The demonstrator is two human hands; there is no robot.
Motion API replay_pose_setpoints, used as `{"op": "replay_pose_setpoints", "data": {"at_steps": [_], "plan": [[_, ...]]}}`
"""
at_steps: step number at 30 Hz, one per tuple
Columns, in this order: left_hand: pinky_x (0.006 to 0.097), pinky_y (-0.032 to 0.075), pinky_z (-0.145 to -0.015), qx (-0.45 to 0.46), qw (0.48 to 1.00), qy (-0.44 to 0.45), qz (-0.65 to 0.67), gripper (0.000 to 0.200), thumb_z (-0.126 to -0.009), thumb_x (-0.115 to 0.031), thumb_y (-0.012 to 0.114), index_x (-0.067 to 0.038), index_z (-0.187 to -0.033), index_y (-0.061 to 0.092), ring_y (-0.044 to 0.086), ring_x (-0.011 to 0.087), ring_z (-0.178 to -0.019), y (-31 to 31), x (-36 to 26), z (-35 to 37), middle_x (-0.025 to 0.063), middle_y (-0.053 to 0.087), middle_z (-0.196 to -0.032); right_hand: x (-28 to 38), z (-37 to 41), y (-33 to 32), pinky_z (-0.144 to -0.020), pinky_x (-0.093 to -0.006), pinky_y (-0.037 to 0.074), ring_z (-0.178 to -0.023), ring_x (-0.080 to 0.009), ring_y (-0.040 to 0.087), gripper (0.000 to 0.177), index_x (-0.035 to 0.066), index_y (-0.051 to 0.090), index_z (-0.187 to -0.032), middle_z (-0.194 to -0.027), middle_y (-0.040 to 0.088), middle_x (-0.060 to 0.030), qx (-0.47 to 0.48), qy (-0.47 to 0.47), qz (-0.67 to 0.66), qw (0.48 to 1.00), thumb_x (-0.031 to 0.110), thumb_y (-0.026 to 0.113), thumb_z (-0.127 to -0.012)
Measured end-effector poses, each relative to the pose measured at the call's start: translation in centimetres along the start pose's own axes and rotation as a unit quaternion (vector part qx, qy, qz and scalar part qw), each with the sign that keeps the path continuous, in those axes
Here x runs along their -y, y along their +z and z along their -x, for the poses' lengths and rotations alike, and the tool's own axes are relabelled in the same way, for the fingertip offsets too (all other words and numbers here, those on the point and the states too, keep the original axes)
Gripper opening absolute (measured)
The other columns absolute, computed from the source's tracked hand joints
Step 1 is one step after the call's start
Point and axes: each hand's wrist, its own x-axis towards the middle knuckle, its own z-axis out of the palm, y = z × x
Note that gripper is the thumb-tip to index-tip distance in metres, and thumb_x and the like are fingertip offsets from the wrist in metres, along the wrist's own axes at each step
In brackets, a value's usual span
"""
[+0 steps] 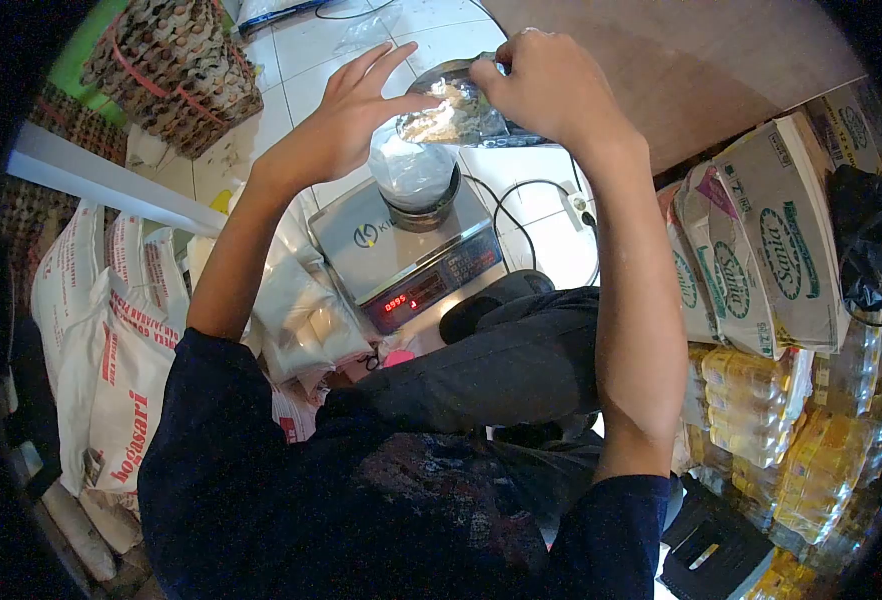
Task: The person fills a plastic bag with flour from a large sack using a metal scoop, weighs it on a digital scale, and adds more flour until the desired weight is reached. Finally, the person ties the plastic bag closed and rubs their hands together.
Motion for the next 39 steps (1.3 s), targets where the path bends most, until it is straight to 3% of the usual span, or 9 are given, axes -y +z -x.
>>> {"op": "replay_pose_setpoints", "data": {"at_steps": [9,21,31,34,39], "plan": [[0.0461,0.020,-0.114,0.011,1.000,-0.019,-0.023,0.066,-0.067,0.019,0.049,-0.022,-0.117,0.062,0.023,0.0359,-0.139,-0.9,1.4,0.6,0.0123,0.028,-0.151,-0.4,0.1,0.1,-0.082,-0.0417,0.052,-0.077,-0.0394,0.067,0.044,-0.005,0.071,-0.091,-0.080,0.066,-0.0276,-0.008,0.012,0.003,1.000,0.035,0.057,-0.078],[0.0453,0.021,-0.113,-0.011,1.000,0.019,0.013,0.070,-0.069,0.017,0.049,-0.023,-0.127,0.058,0.024,0.0358,-0.139,-1.7,-0.6,-0.4,0.0143,0.030,-0.150,-0.6,0.2,0.0,-0.081,-0.0423,0.052,-0.077,-0.0397,0.067,0.044,-0.004,0.072,-0.090,-0.080,0.066,-0.0272,-0.012,0.008,0.011,1.000,0.036,0.057,-0.078],[0.0474,0.020,-0.113,0.025,0.999,0.013,-0.030,0.061,-0.068,0.016,0.053,-0.020,-0.116,0.063,0.025,0.0359,-0.139,-2.0,-0.9,-0.2,0.0140,0.033,-0.148,-0.6,0.2,-0.1,-0.080,-0.0429,0.052,-0.077,-0.0394,0.067,0.042,-0.003,0.072,-0.087,-0.078,0.065,-0.0272,-0.020,0.011,0.019,1.000,0.035,0.057,-0.078],[0.0473,0.021,-0.113,0.021,0.999,0.005,-0.044,0.060,-0.066,0.017,0.054,-0.019,-0.113,0.064,0.025,0.0362,-0.139,-2.4,-0.5,-0.3,0.0133,0.033,-0.148,-1.1,0.4,0.4,-0.066,-0.0402,0.050,-0.061,-0.0342,0.063,0.041,-0.006,0.069,-0.084,-0.066,0.061,-0.0232,-0.052,-0.027,0.024,0.998,0.032,0.053,-0.087],[0.0467,0.021,-0.113,0.011,0.999,0.004,-0.041,0.062,-0.066,0.019,0.053,-0.019,-0.114,0.063,0.024,0.0365,-0.139,-3.0,-0.7,-0.6,0.0131,0.032,-0.149,-1.0,0.5,-0.3,-0.070,-0.0390,0.052,-0.066,-0.0350,0.065,0.040,-0.005,0.070,-0.087,-0.070,0.065,-0.0230,-0.026,-0.012,-0.006,1.000,0.032,0.055,-0.086]]}}
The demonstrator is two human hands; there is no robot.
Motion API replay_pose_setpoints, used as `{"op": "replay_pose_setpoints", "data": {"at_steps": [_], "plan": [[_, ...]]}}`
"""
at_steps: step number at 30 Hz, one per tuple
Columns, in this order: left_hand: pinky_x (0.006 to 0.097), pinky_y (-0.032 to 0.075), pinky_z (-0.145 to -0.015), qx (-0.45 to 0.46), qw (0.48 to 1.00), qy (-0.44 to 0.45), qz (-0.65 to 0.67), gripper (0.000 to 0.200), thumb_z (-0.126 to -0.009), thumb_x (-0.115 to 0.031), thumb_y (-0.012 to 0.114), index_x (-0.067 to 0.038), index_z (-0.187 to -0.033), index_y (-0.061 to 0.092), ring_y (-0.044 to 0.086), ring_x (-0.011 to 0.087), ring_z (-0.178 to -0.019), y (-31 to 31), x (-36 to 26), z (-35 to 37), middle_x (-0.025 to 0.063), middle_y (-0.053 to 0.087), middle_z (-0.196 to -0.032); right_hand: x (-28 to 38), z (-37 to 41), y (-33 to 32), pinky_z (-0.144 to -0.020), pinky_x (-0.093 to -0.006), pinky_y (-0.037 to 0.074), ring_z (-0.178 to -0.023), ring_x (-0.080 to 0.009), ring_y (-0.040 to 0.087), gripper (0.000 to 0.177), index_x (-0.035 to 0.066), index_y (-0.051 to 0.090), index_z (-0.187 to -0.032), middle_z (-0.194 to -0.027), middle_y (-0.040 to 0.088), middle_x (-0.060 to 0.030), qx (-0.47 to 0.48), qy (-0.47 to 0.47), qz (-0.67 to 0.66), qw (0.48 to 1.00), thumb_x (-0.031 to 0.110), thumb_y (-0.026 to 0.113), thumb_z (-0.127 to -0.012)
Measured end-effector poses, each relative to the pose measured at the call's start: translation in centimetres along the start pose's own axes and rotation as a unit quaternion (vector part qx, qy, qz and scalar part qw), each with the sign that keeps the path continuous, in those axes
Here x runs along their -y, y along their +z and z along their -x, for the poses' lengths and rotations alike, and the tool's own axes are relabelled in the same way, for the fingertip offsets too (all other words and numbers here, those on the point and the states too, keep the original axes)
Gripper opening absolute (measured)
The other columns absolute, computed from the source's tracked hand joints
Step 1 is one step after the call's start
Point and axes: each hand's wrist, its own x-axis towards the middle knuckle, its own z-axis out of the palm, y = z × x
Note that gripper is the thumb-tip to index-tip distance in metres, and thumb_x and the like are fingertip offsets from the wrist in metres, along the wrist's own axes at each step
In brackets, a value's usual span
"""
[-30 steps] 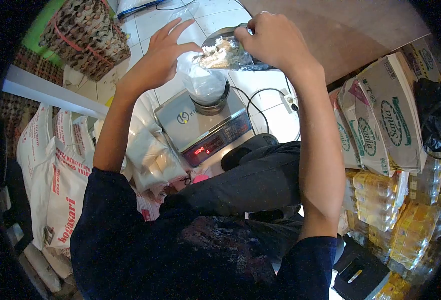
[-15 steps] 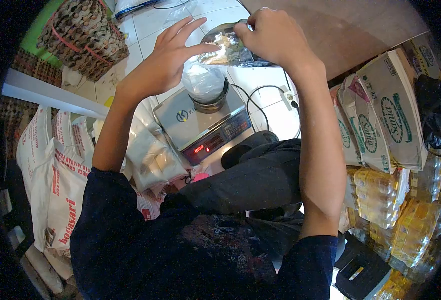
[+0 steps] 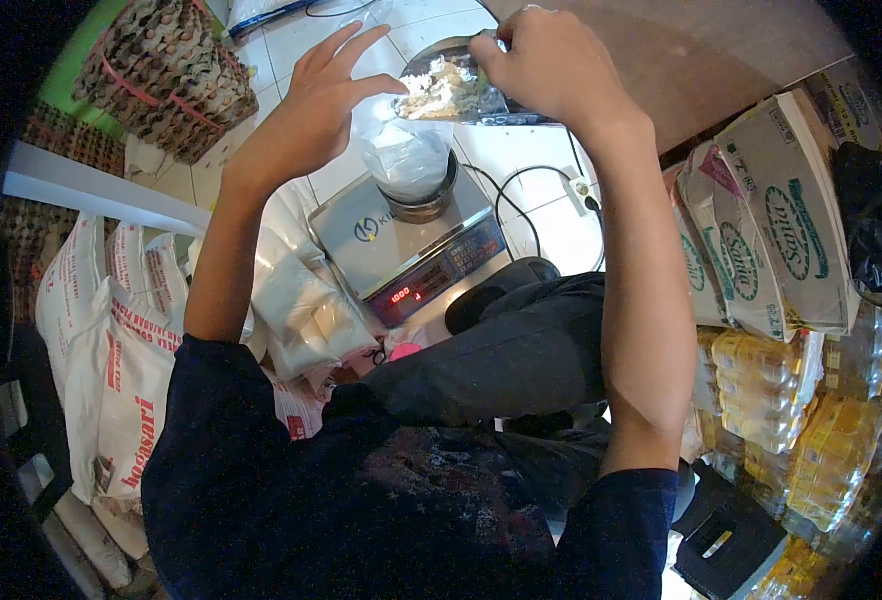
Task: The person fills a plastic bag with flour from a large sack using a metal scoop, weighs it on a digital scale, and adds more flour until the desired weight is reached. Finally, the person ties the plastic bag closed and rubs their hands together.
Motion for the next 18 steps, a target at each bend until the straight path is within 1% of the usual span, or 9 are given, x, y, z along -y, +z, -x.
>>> {"op": "replay_pose_setpoints", "data": {"at_steps": [4,7,13,18], "plan": [[0.0465,0.022,-0.113,-0.004,1.000,0.010,0.006,0.064,-0.067,0.018,0.051,-0.020,-0.118,0.061,0.024,0.0361,-0.139,0.1,0.3,0.0,0.0136,0.031,-0.149,-0.2,0.0,0.1,-0.070,-0.0393,0.052,-0.067,-0.0349,0.066,0.041,-0.005,0.070,-0.089,-0.073,0.065,-0.0238,-0.003,0.004,-0.007,1.000,0.033,0.056,-0.086],[0.0459,0.022,-0.113,-0.007,1.000,0.015,0.010,0.066,-0.068,0.018,0.050,-0.020,-0.120,0.059,0.024,0.0359,-0.139,0.2,0.2,0.1,0.0137,0.030,-0.149,3.5,-0.1,-3.4,-0.060,-0.0393,0.051,-0.056,-0.0310,0.064,0.033,-0.013,0.064,-0.076,-0.065,0.061,-0.0287,0.077,0.091,-0.024,0.993,0.020,0.058,-0.078],[0.0456,0.022,-0.113,-0.012,0.999,0.018,0.024,0.066,-0.069,0.017,0.049,-0.021,-0.123,0.058,0.024,0.0354,-0.139,0.2,0.1,0.1,0.0137,0.030,-0.149,2.6,-0.2,-2.3,-0.059,-0.0393,0.050,-0.055,-0.0314,0.064,0.034,-0.014,0.063,-0.077,-0.063,0.060,-0.0285,0.045,0.063,-0.018,0.997,0.019,0.057,-0.078],[0.0454,0.022,-0.114,-0.010,0.999,0.016,0.029,0.066,-0.070,0.017,0.048,-0.020,-0.123,0.058,0.024,0.0353,-0.139,-0.1,0.0,-0.1,0.0138,0.030,-0.149,2.7,-0.2,-2.5,-0.059,-0.0395,0.050,-0.055,-0.0308,0.063,0.035,-0.016,0.061,-0.074,-0.061,0.058,-0.0293,0.051,0.078,-0.028,0.995,0.019,0.058,-0.077]]}}
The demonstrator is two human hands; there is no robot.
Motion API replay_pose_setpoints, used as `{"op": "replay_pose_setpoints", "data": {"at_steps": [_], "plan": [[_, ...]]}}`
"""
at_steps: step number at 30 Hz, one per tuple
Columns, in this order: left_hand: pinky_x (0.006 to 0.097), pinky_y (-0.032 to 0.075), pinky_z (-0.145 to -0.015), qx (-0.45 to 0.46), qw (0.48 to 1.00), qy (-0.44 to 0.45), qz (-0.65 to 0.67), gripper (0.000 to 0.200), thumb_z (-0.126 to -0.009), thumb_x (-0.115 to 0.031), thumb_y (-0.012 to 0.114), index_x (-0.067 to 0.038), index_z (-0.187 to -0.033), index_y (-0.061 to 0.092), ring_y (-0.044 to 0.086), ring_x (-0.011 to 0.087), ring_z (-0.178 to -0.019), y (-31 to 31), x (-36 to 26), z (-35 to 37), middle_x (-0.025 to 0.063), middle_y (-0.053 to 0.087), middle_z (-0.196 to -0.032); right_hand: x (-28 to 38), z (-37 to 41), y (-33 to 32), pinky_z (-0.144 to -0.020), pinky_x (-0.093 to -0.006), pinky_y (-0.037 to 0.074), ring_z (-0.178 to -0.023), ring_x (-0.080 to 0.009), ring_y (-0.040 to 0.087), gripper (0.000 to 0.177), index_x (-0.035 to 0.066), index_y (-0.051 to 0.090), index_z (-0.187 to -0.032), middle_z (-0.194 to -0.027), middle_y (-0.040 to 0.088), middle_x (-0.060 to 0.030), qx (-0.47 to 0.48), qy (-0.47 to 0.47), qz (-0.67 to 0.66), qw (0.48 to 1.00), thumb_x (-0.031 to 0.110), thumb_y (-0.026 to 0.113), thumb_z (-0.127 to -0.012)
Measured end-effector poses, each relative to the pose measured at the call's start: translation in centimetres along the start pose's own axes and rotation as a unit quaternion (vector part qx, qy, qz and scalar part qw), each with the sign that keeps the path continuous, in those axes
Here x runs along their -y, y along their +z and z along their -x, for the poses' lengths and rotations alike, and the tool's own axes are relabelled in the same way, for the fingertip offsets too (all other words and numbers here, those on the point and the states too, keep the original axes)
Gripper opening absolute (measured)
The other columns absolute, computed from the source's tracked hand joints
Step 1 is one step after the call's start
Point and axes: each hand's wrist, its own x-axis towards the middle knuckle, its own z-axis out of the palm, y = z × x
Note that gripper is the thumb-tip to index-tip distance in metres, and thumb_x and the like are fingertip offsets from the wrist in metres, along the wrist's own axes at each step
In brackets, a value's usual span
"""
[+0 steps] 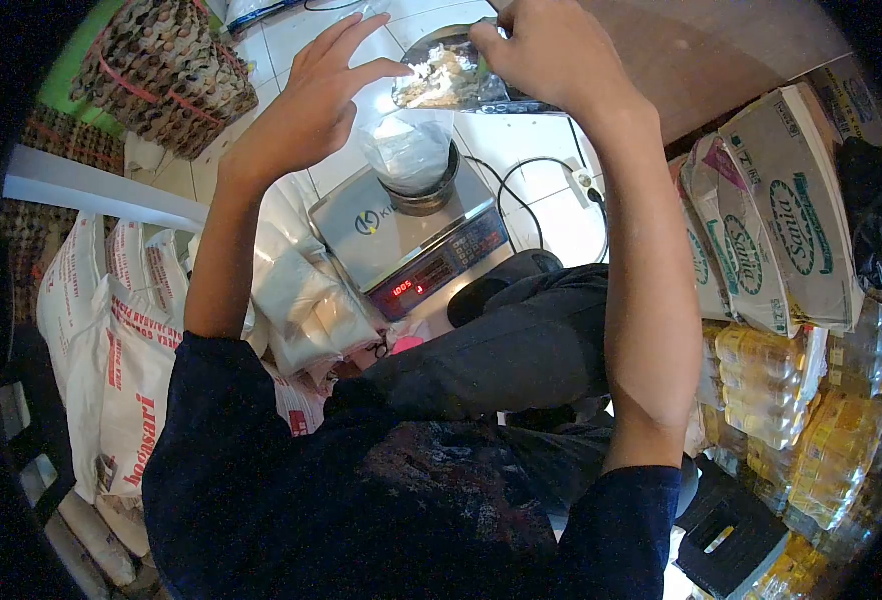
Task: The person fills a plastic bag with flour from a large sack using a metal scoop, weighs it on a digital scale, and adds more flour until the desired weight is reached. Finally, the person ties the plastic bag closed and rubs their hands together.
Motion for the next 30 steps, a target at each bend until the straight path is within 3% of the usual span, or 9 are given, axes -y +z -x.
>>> {"op": "replay_pose_setpoints", "data": {"at_steps": [4,10,14,20,24,26,28,29,30], "plan": [[0.0453,0.022,-0.113,-0.005,1.000,-0.003,-0.003,0.065,-0.070,0.016,0.049,-0.020,-0.124,0.057,0.025,0.0354,-0.139,0.0,0.1,0.0,0.0143,0.030,-0.149,-0.5,-0.2,0.0,-0.055,-0.0377,0.049,-0.050,-0.0275,0.059,0.035,-0.014,0.064,-0.078,-0.057,0.059,-0.0217,0.027,0.018,0.016,0.999,0.021,0.057,-0.080],[0.0457,0.023,-0.112,-0.016,0.999,-0.021,0.030,0.054,-0.075,0.007,0.050,-0.016,-0.123,0.056,0.028,0.0363,-0.137,0.7,1.5,-0.2,0.0155,0.032,-0.147,-3.9,-0.4,2.1,-0.077,-0.0451,0.051,-0.075,-0.0420,0.064,0.043,-0.005,0.070,-0.083,-0.074,0.062,-0.0297,-0.076,-0.020,-0.038,0.996,0.035,0.056,-0.079],[0.0452,0.024,-0.111,-0.008,0.998,-0.024,0.063,0.045,-0.080,0.000,0.052,-0.011,-0.123,0.057,0.030,0.0386,-0.134,0.3,2.3,-0.8,0.0175,0.035,-0.145,-4.8,0.5,1.2,-0.073,-0.0462,0.051,-0.071,-0.0436,0.062,0.041,-0.006,0.068,-0.080,-0.071,0.059,-0.0306,-0.081,0.013,-0.057,0.995,0.033,0.055,-0.081],[0.0441,0.026,-0.110,0.009,0.995,-0.017,0.097,0.034,-0.087,-0.004,0.056,-0.008,-0.120,0.061,0.033,0.0381,-0.133,-2.2,1.9,-2.5,0.0172,0.041,-0.142,-8.0,3.1,-2.2,-0.066,-0.0451,0.049,-0.060,-0.0376,0.060,0.040,-0.007,0.066,-0.078,-0.062,0.057,-0.0271,-0.106,0.145,-0.153,0.972,0.031,0.055,-0.083],[0.0454,0.027,-0.111,0.017,0.996,0.011,0.090,0.032,-0.086,-0.005,0.061,-0.009,-0.117,0.063,0.034,0.0387,-0.134,-1.7,2.5,-2.9,0.0155,0.045,-0.140,-13.1,6.5,-6.1,-0.047,-0.0331,0.040,-0.043,-0.0139,0.047,0.043,-0.005,0.061,-0.065,-0.046,0.048,-0.0080,-0.164,0.100,-0.136,0.972,0.030,0.050,-0.088],[0.0470,0.023,-0.113,0.033,0.994,0.065,0.086,0.039,-0.086,0.001,0.059,-0.011,-0.122,0.057,0.031,0.0376,-0.136,-1.0,3.4,-2.4,0.0137,0.043,-0.141,-14.3,10.0,-10.2,-0.046,-0.0312,0.041,-0.044,-0.0129,0.050,0.044,0.003,0.064,-0.067,-0.047,0.050,-0.0036,-0.162,0.105,-0.149,0.970,0.035,0.048,-0.091],[0.0356,0.048,-0.094,0.088,0.967,-0.056,0.232,0.044,-0.090,0.004,0.056,-0.005,-0.132,0.049,0.044,0.0283,-0.128,-0.8,2.6,-2.4,0.0134,0.041,-0.142,-15.2,15.2,-15.0,-0.057,-0.0380,0.046,-0.049,-0.0223,0.054,0.057,0.003,0.063,-0.054,-0.050,0.055,-0.0101,-0.173,0.157,-0.114,0.966,0.051,0.050,-0.082],[0.0341,0.051,-0.088,0.075,0.980,0.056,0.173,0.048,-0.090,0.006,0.054,-0.005,-0.135,0.044,0.047,0.0276,-0.125,0.4,4.8,-2.6,0.0145,0.041,-0.142,-16.1,18.1,-16.7,-0.057,-0.0370,0.046,-0.050,-0.0212,0.054,0.055,0.003,0.063,-0.057,-0.052,0.056,-0.0093,-0.182,0.179,-0.093,0.962,0.049,0.050,-0.083],[0.0393,0.045,-0.098,0.072,0.967,0.009,0.245,0.048,-0.090,0.005,0.055,-0.005,-0.135,0.044,0.043,0.0313,-0.129,1.8,6.4,-2.5,0.0147,0.041,-0.142,-15.9,22.3,-18.5,-0.057,-0.0360,0.045,-0.052,-0.0201,0.054,0.053,0.003,0.063,-0.060,-0.054,0.056,-0.0085,-0.198,0.223,-0.070,0.952,0.048,0.050,-0.083]]}}
